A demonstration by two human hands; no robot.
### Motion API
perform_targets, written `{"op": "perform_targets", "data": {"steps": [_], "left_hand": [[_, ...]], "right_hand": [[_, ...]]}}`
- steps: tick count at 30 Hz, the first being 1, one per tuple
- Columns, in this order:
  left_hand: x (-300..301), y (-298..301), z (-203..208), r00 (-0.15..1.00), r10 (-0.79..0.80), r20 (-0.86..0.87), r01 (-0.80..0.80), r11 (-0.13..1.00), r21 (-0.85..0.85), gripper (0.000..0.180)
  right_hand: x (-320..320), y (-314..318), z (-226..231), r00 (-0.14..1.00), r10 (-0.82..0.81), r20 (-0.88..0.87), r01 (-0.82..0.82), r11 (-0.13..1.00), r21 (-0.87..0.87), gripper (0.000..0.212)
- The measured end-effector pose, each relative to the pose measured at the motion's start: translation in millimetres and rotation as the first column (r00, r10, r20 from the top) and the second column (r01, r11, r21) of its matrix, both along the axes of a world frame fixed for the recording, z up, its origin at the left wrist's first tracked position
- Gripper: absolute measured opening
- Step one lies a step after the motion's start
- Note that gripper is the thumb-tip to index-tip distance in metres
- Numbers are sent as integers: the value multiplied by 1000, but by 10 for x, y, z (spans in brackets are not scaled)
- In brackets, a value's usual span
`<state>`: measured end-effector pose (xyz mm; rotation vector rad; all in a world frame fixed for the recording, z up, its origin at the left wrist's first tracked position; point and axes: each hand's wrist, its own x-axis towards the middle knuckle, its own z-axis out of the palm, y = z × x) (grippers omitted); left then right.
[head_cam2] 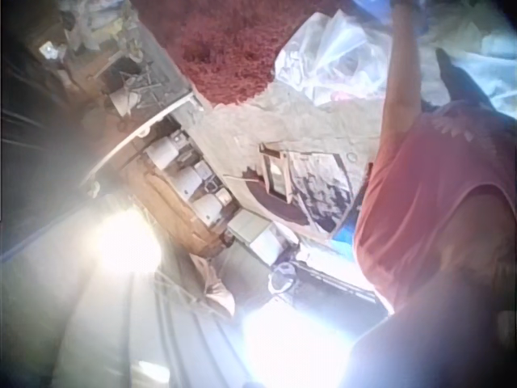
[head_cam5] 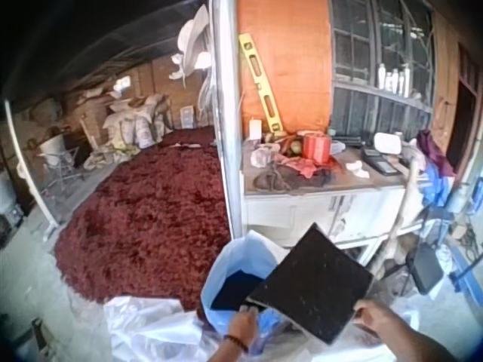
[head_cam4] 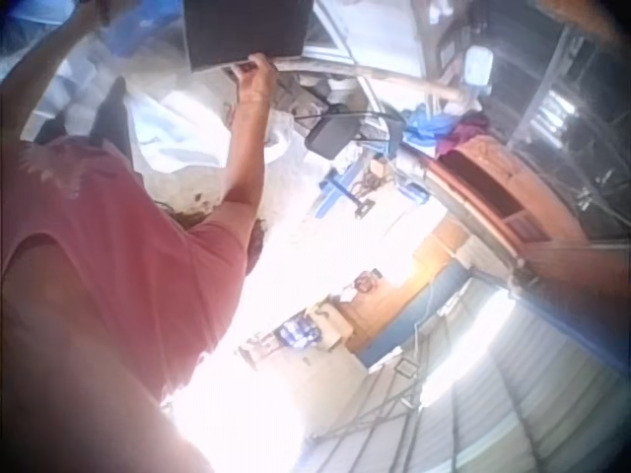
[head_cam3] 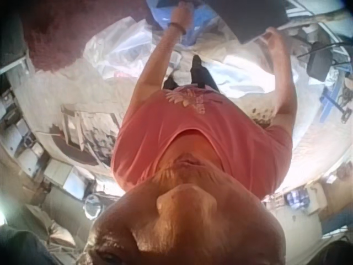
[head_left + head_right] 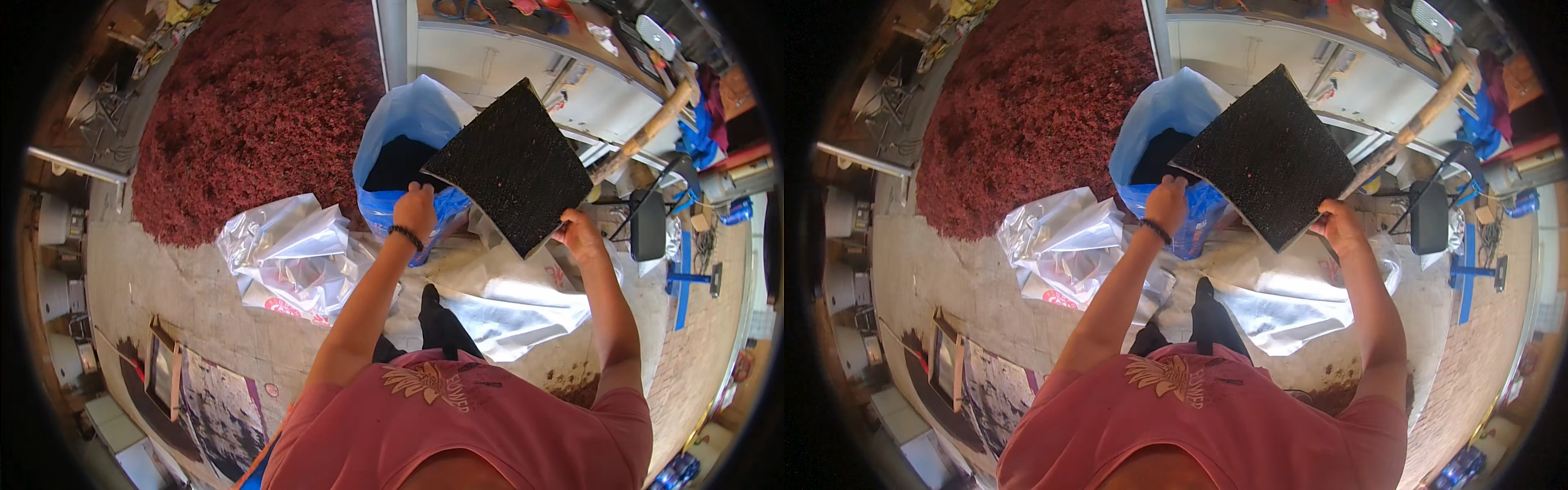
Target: The person scoops processed material from a large pile into a square metal container and then pours the contents into a blue bag, while another person assists by holding and closing bags nearby.
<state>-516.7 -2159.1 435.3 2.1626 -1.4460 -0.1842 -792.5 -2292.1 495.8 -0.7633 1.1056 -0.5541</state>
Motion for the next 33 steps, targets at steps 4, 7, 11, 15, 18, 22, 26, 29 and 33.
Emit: {"op": "perform_targets", "data": {"steps": [4,7,11,15,18,22,26,29,33], "left_hand": [[-197,173,105,997,-5,74,5,1000,2,6],[-277,277,102,997,-12,77,11,1000,15,4],[-356,318,90,996,-32,79,30,999,27,4],[-404,339,74,997,-23,76,22,1000,15,4],[-400,337,92,998,-8,63,8,1000,-10,4],[-377,321,129,998,64,13,-63,996,-69,4],[-382,352,86,989,128,-67,-135,985,-110,5],[-420,353,93,974,201,-108,-210,974,-89,6],[-665,507,373,946,323,16,-313,927,-205,16]], "right_hand": [[214,-363,42,996,83,-38,-84,996,-34,13],[404,-584,21,976,193,-96,-197,980,-27,10],[752,-791,49,903,339,-263,-350,937,4,11],[1205,-1030,-16,722,491,-486,-555,832,15,18],[1650,-1024,88,471,428,-771,-703,710,-36,24],[1991,-849,350,292,231,-928,-906,379,-190,31],[2121,-789,457,192,-2,-981,-976,108,-191,36],[2065,-742,503,274,-242,-931,-961,-34,-275,41],[1691,-974,798,242,-20,-970,-942,235,-240,45]]}}
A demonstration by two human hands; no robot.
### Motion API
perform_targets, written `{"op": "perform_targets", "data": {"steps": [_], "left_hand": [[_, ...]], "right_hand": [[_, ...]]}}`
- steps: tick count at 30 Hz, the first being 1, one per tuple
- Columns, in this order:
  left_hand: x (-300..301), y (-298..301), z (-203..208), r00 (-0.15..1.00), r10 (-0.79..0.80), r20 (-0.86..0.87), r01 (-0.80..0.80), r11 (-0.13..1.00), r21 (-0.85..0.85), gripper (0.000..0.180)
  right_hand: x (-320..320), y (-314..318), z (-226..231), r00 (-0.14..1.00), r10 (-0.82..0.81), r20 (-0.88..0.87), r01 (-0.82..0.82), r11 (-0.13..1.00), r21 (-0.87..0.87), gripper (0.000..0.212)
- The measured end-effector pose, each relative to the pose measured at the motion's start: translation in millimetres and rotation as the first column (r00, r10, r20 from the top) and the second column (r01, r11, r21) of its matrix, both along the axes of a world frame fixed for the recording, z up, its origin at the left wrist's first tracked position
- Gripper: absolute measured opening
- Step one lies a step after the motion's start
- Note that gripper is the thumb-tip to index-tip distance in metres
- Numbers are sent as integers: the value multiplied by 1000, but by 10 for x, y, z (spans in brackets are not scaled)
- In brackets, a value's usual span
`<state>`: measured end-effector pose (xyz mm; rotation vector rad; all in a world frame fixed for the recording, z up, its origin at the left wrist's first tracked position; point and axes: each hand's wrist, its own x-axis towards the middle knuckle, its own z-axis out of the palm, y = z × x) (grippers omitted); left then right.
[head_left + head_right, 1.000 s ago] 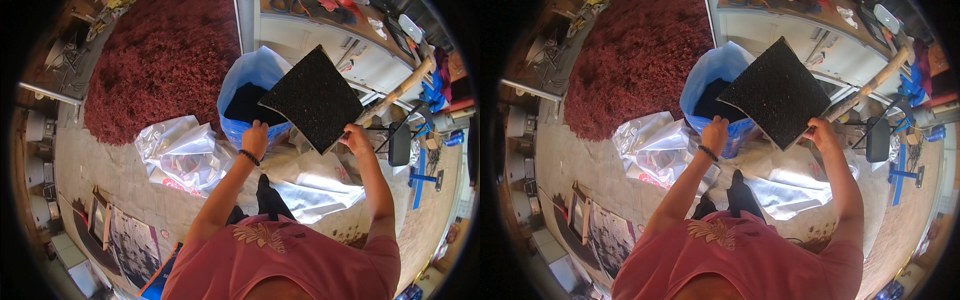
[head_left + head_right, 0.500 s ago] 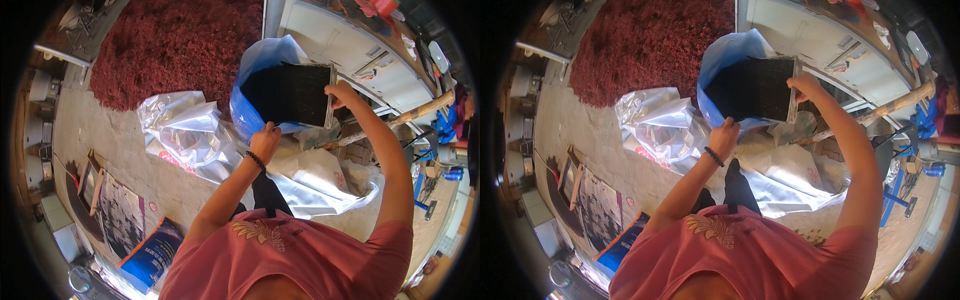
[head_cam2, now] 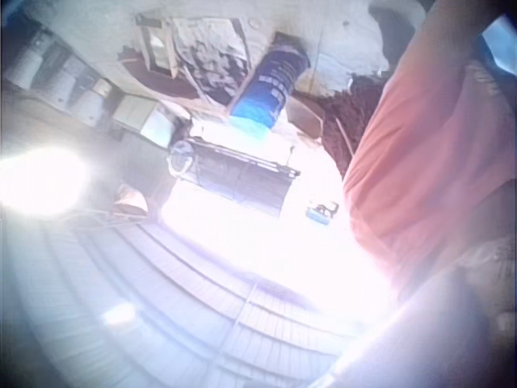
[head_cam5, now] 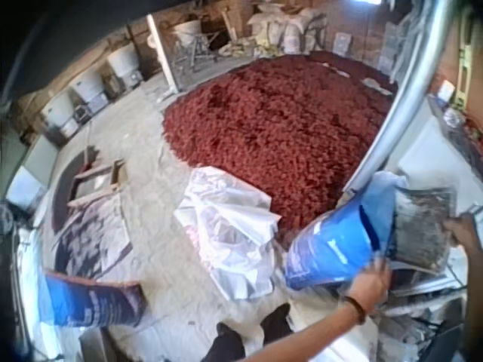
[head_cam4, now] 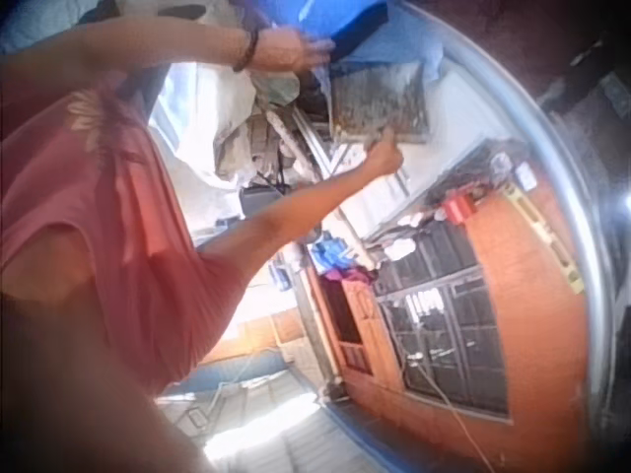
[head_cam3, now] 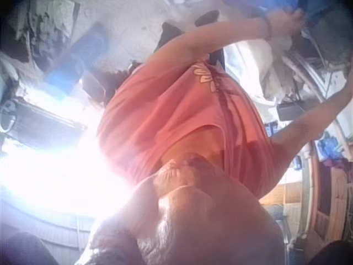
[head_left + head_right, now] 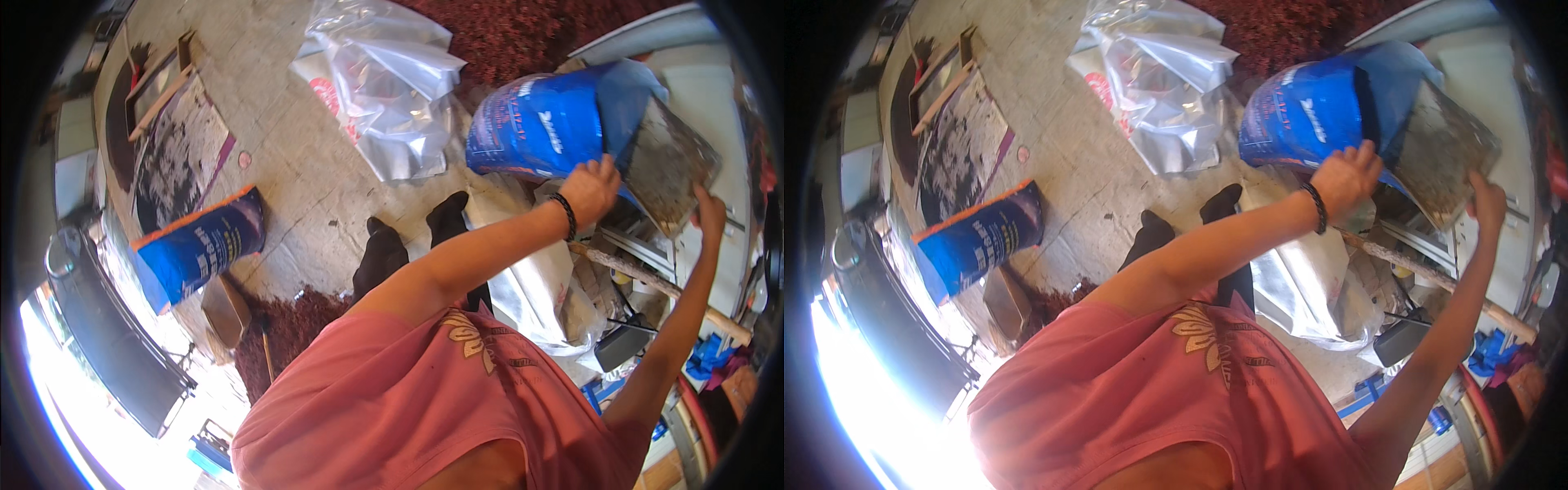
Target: The person scoops processed material from a large pile into a square metal container and then pours the contents into a blue bag, while another person assists by holding and closing bags nearby.
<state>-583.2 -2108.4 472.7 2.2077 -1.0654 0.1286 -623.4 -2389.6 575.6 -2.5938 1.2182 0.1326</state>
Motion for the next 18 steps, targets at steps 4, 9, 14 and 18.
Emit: {"op": "perform_targets", "data": {"steps": [4,9,14,18], "left_hand": [[-212,802,-103,987,-143,-76,131,982,-139,21],[-495,2929,-831,886,-36,-462,201,928,313,15],[-1150,5491,-1341,699,577,-423,-143,692,708,11],[-1403,6497,-1107,490,816,-309,-354,509,784,12]], "right_hand": [[-432,-48,31,883,-363,296,284,918,278,34],[-972,420,272,640,-584,499,180,745,642,24],[-1139,1071,-168,578,-733,359,-179,315,932,23],[-630,2515,-506,599,-749,284,-165,232,959,20]]}}
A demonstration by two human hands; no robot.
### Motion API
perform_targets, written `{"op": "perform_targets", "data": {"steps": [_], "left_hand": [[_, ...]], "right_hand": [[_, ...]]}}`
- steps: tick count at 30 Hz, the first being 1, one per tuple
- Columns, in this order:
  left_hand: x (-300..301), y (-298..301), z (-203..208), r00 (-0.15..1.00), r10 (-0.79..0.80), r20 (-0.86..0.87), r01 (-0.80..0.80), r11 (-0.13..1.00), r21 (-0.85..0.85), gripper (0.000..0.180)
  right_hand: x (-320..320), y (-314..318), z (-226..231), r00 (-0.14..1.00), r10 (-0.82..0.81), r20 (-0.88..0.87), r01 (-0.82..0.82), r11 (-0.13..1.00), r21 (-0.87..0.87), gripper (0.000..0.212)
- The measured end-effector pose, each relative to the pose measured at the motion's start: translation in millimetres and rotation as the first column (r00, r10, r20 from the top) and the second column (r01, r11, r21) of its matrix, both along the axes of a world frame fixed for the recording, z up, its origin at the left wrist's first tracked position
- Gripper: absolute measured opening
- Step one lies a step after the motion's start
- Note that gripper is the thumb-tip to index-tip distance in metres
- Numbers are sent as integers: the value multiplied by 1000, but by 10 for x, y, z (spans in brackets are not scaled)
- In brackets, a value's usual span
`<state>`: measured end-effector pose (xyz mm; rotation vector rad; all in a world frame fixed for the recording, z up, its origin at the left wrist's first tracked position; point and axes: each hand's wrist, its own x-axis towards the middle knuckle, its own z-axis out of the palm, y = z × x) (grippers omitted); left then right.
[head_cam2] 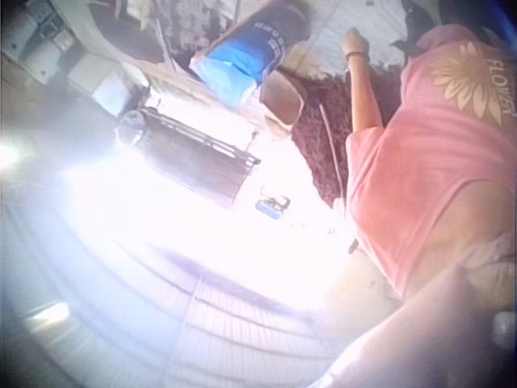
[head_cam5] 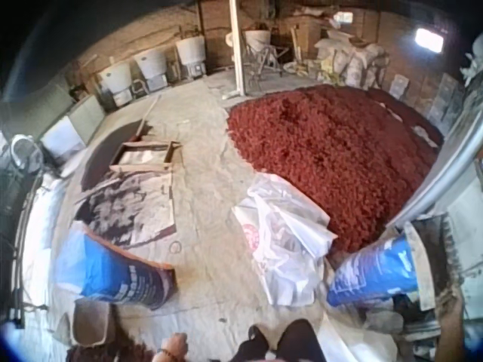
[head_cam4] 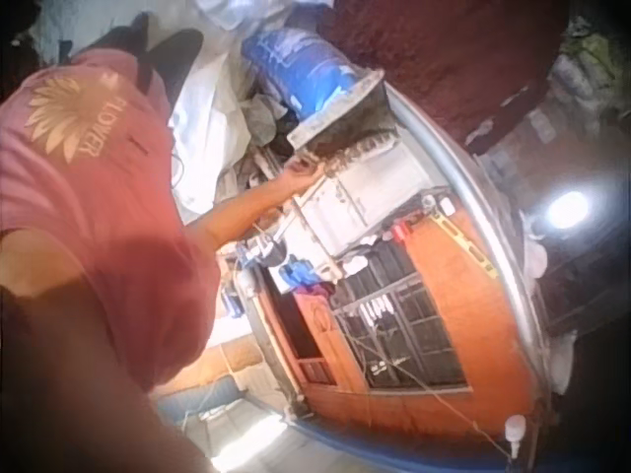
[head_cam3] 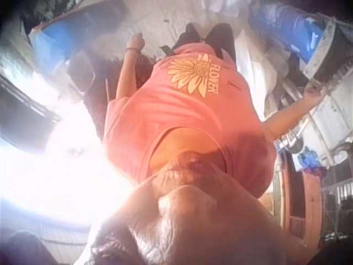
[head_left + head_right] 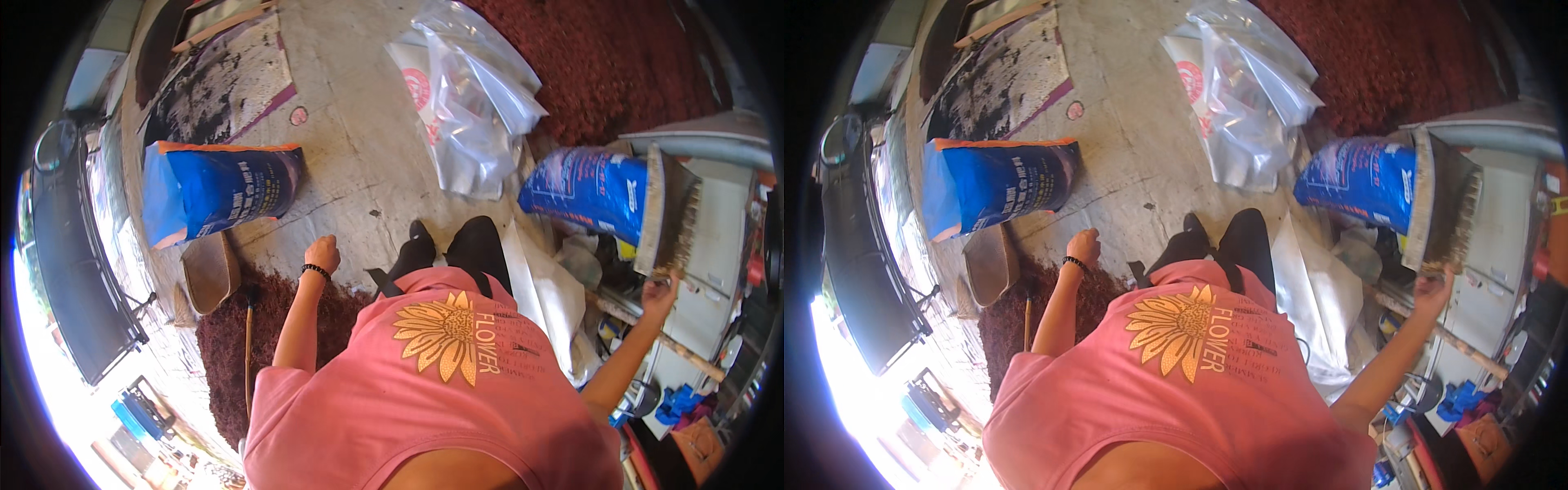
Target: The person scoops processed material from a large pile into a square metal container and then pours the contents into a blue bag, while another person assists by holding and closing bags nearby.
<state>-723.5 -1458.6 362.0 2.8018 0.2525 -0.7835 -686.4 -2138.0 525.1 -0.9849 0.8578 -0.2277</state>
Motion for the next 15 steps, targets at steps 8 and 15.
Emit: {"op": "perform_targets", "data": {"steps": [8,15], "left_hand": [[173,162,-230,961,240,135,-225,968,-114,17],[335,389,-397,915,355,-190,-379,918,-113,21]], "right_hand": [[1479,1705,-476,920,317,-232,-295,947,125,25],[2675,2696,-910,860,484,-161,-461,873,159,15]]}}
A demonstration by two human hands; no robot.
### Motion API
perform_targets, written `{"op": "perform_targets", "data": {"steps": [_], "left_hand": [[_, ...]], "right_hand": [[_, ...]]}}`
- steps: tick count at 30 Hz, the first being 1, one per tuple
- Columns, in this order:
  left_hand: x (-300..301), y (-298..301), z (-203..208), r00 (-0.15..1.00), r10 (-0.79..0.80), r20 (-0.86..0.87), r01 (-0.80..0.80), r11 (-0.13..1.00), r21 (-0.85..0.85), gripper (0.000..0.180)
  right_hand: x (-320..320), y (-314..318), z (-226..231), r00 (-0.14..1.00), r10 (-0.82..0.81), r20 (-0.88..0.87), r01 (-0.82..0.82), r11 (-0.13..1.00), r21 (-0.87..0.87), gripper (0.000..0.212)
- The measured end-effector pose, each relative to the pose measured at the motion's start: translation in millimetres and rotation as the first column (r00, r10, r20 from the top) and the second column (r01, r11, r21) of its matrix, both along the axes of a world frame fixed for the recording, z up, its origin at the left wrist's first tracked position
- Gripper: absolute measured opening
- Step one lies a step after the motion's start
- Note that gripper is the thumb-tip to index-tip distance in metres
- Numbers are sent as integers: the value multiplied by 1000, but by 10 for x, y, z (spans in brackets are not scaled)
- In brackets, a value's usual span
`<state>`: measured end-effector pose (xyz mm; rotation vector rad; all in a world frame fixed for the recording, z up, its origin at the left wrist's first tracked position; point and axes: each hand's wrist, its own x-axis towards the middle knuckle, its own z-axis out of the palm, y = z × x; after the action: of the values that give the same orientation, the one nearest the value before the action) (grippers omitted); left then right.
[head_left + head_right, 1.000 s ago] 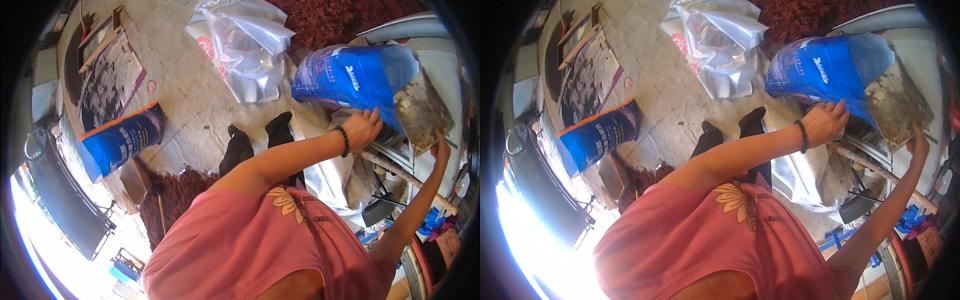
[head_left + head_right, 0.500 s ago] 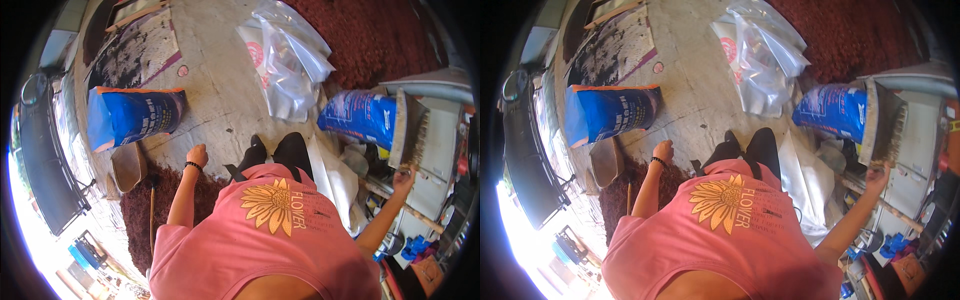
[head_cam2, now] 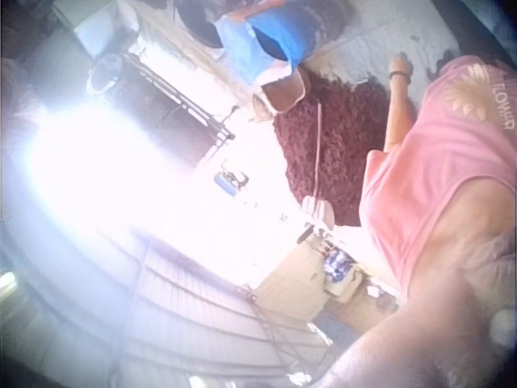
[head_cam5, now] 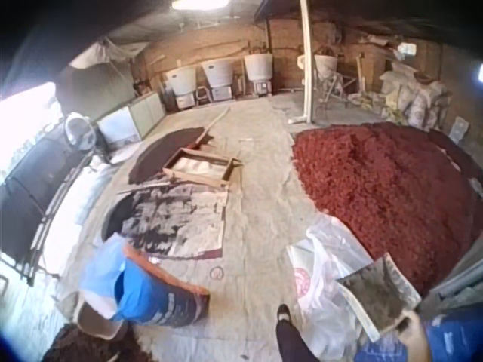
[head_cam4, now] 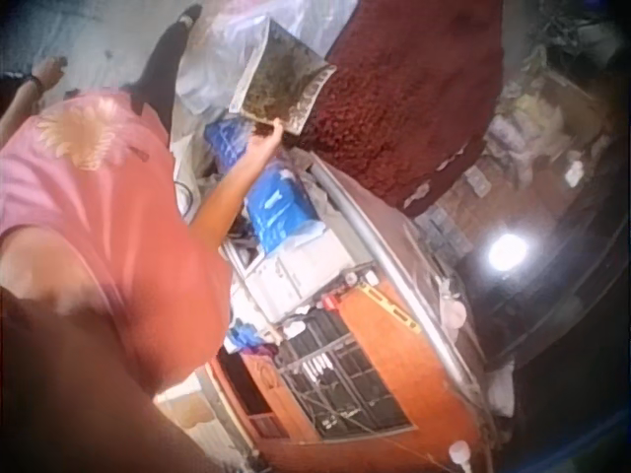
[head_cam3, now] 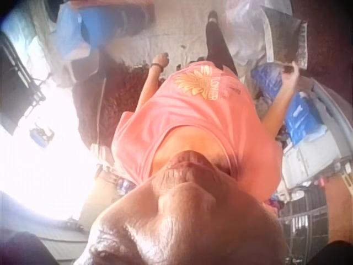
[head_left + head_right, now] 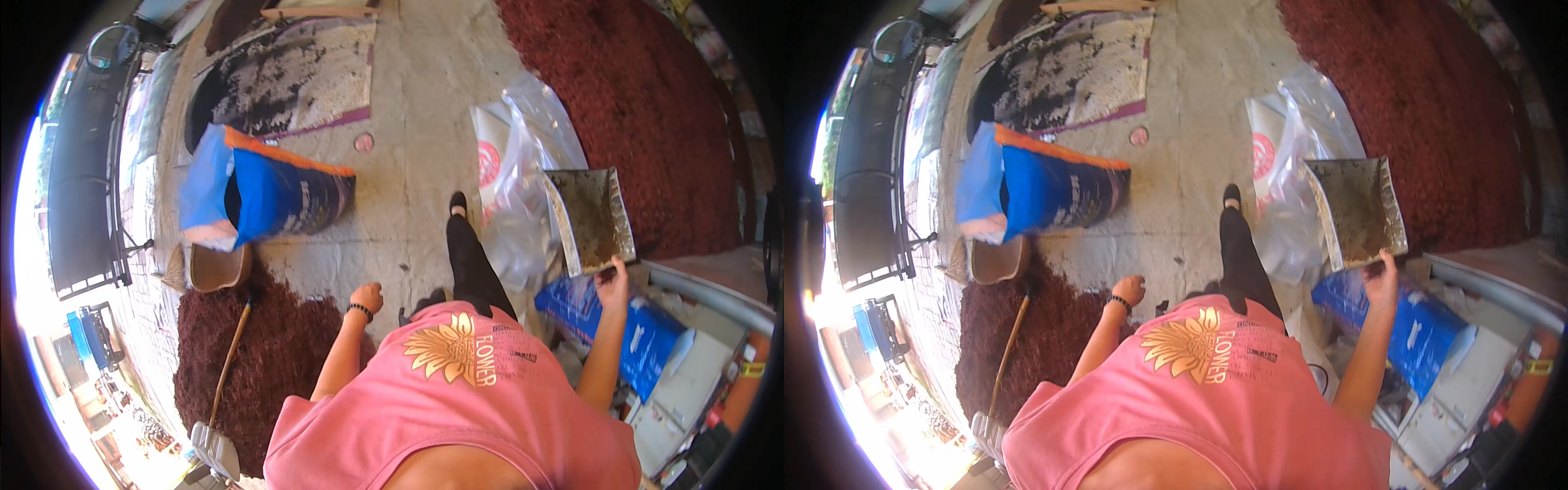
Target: The person scoops processed material from a large pile into a square metal container and then pours the contents into a blue bag, while another person assists by holding and closing bags nearby.
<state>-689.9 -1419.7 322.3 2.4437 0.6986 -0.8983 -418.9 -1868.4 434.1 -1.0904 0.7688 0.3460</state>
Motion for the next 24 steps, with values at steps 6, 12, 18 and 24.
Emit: {"op": "perform_targets", "data": {"steps": [6,12,18,24], "left_hand": [[567,472,-365,984,170,-57,-171,985,-19,25],[1328,819,-242,903,430,6,-430,902,-42,23],[1758,1521,-203,839,529,-129,-534,845,-9,24],[2284,2377,-666,806,589,-64,-589,808,15,22]], "right_hand": [[964,707,-348,988,102,-118,-94,993,73,12],[2032,1549,-389,949,261,-178,-263,965,10,13],[2989,2675,-442,893,416,-174,-430,901,-52,17],[3587,3869,-537,883,433,-181,-456,883,-111,17]]}}
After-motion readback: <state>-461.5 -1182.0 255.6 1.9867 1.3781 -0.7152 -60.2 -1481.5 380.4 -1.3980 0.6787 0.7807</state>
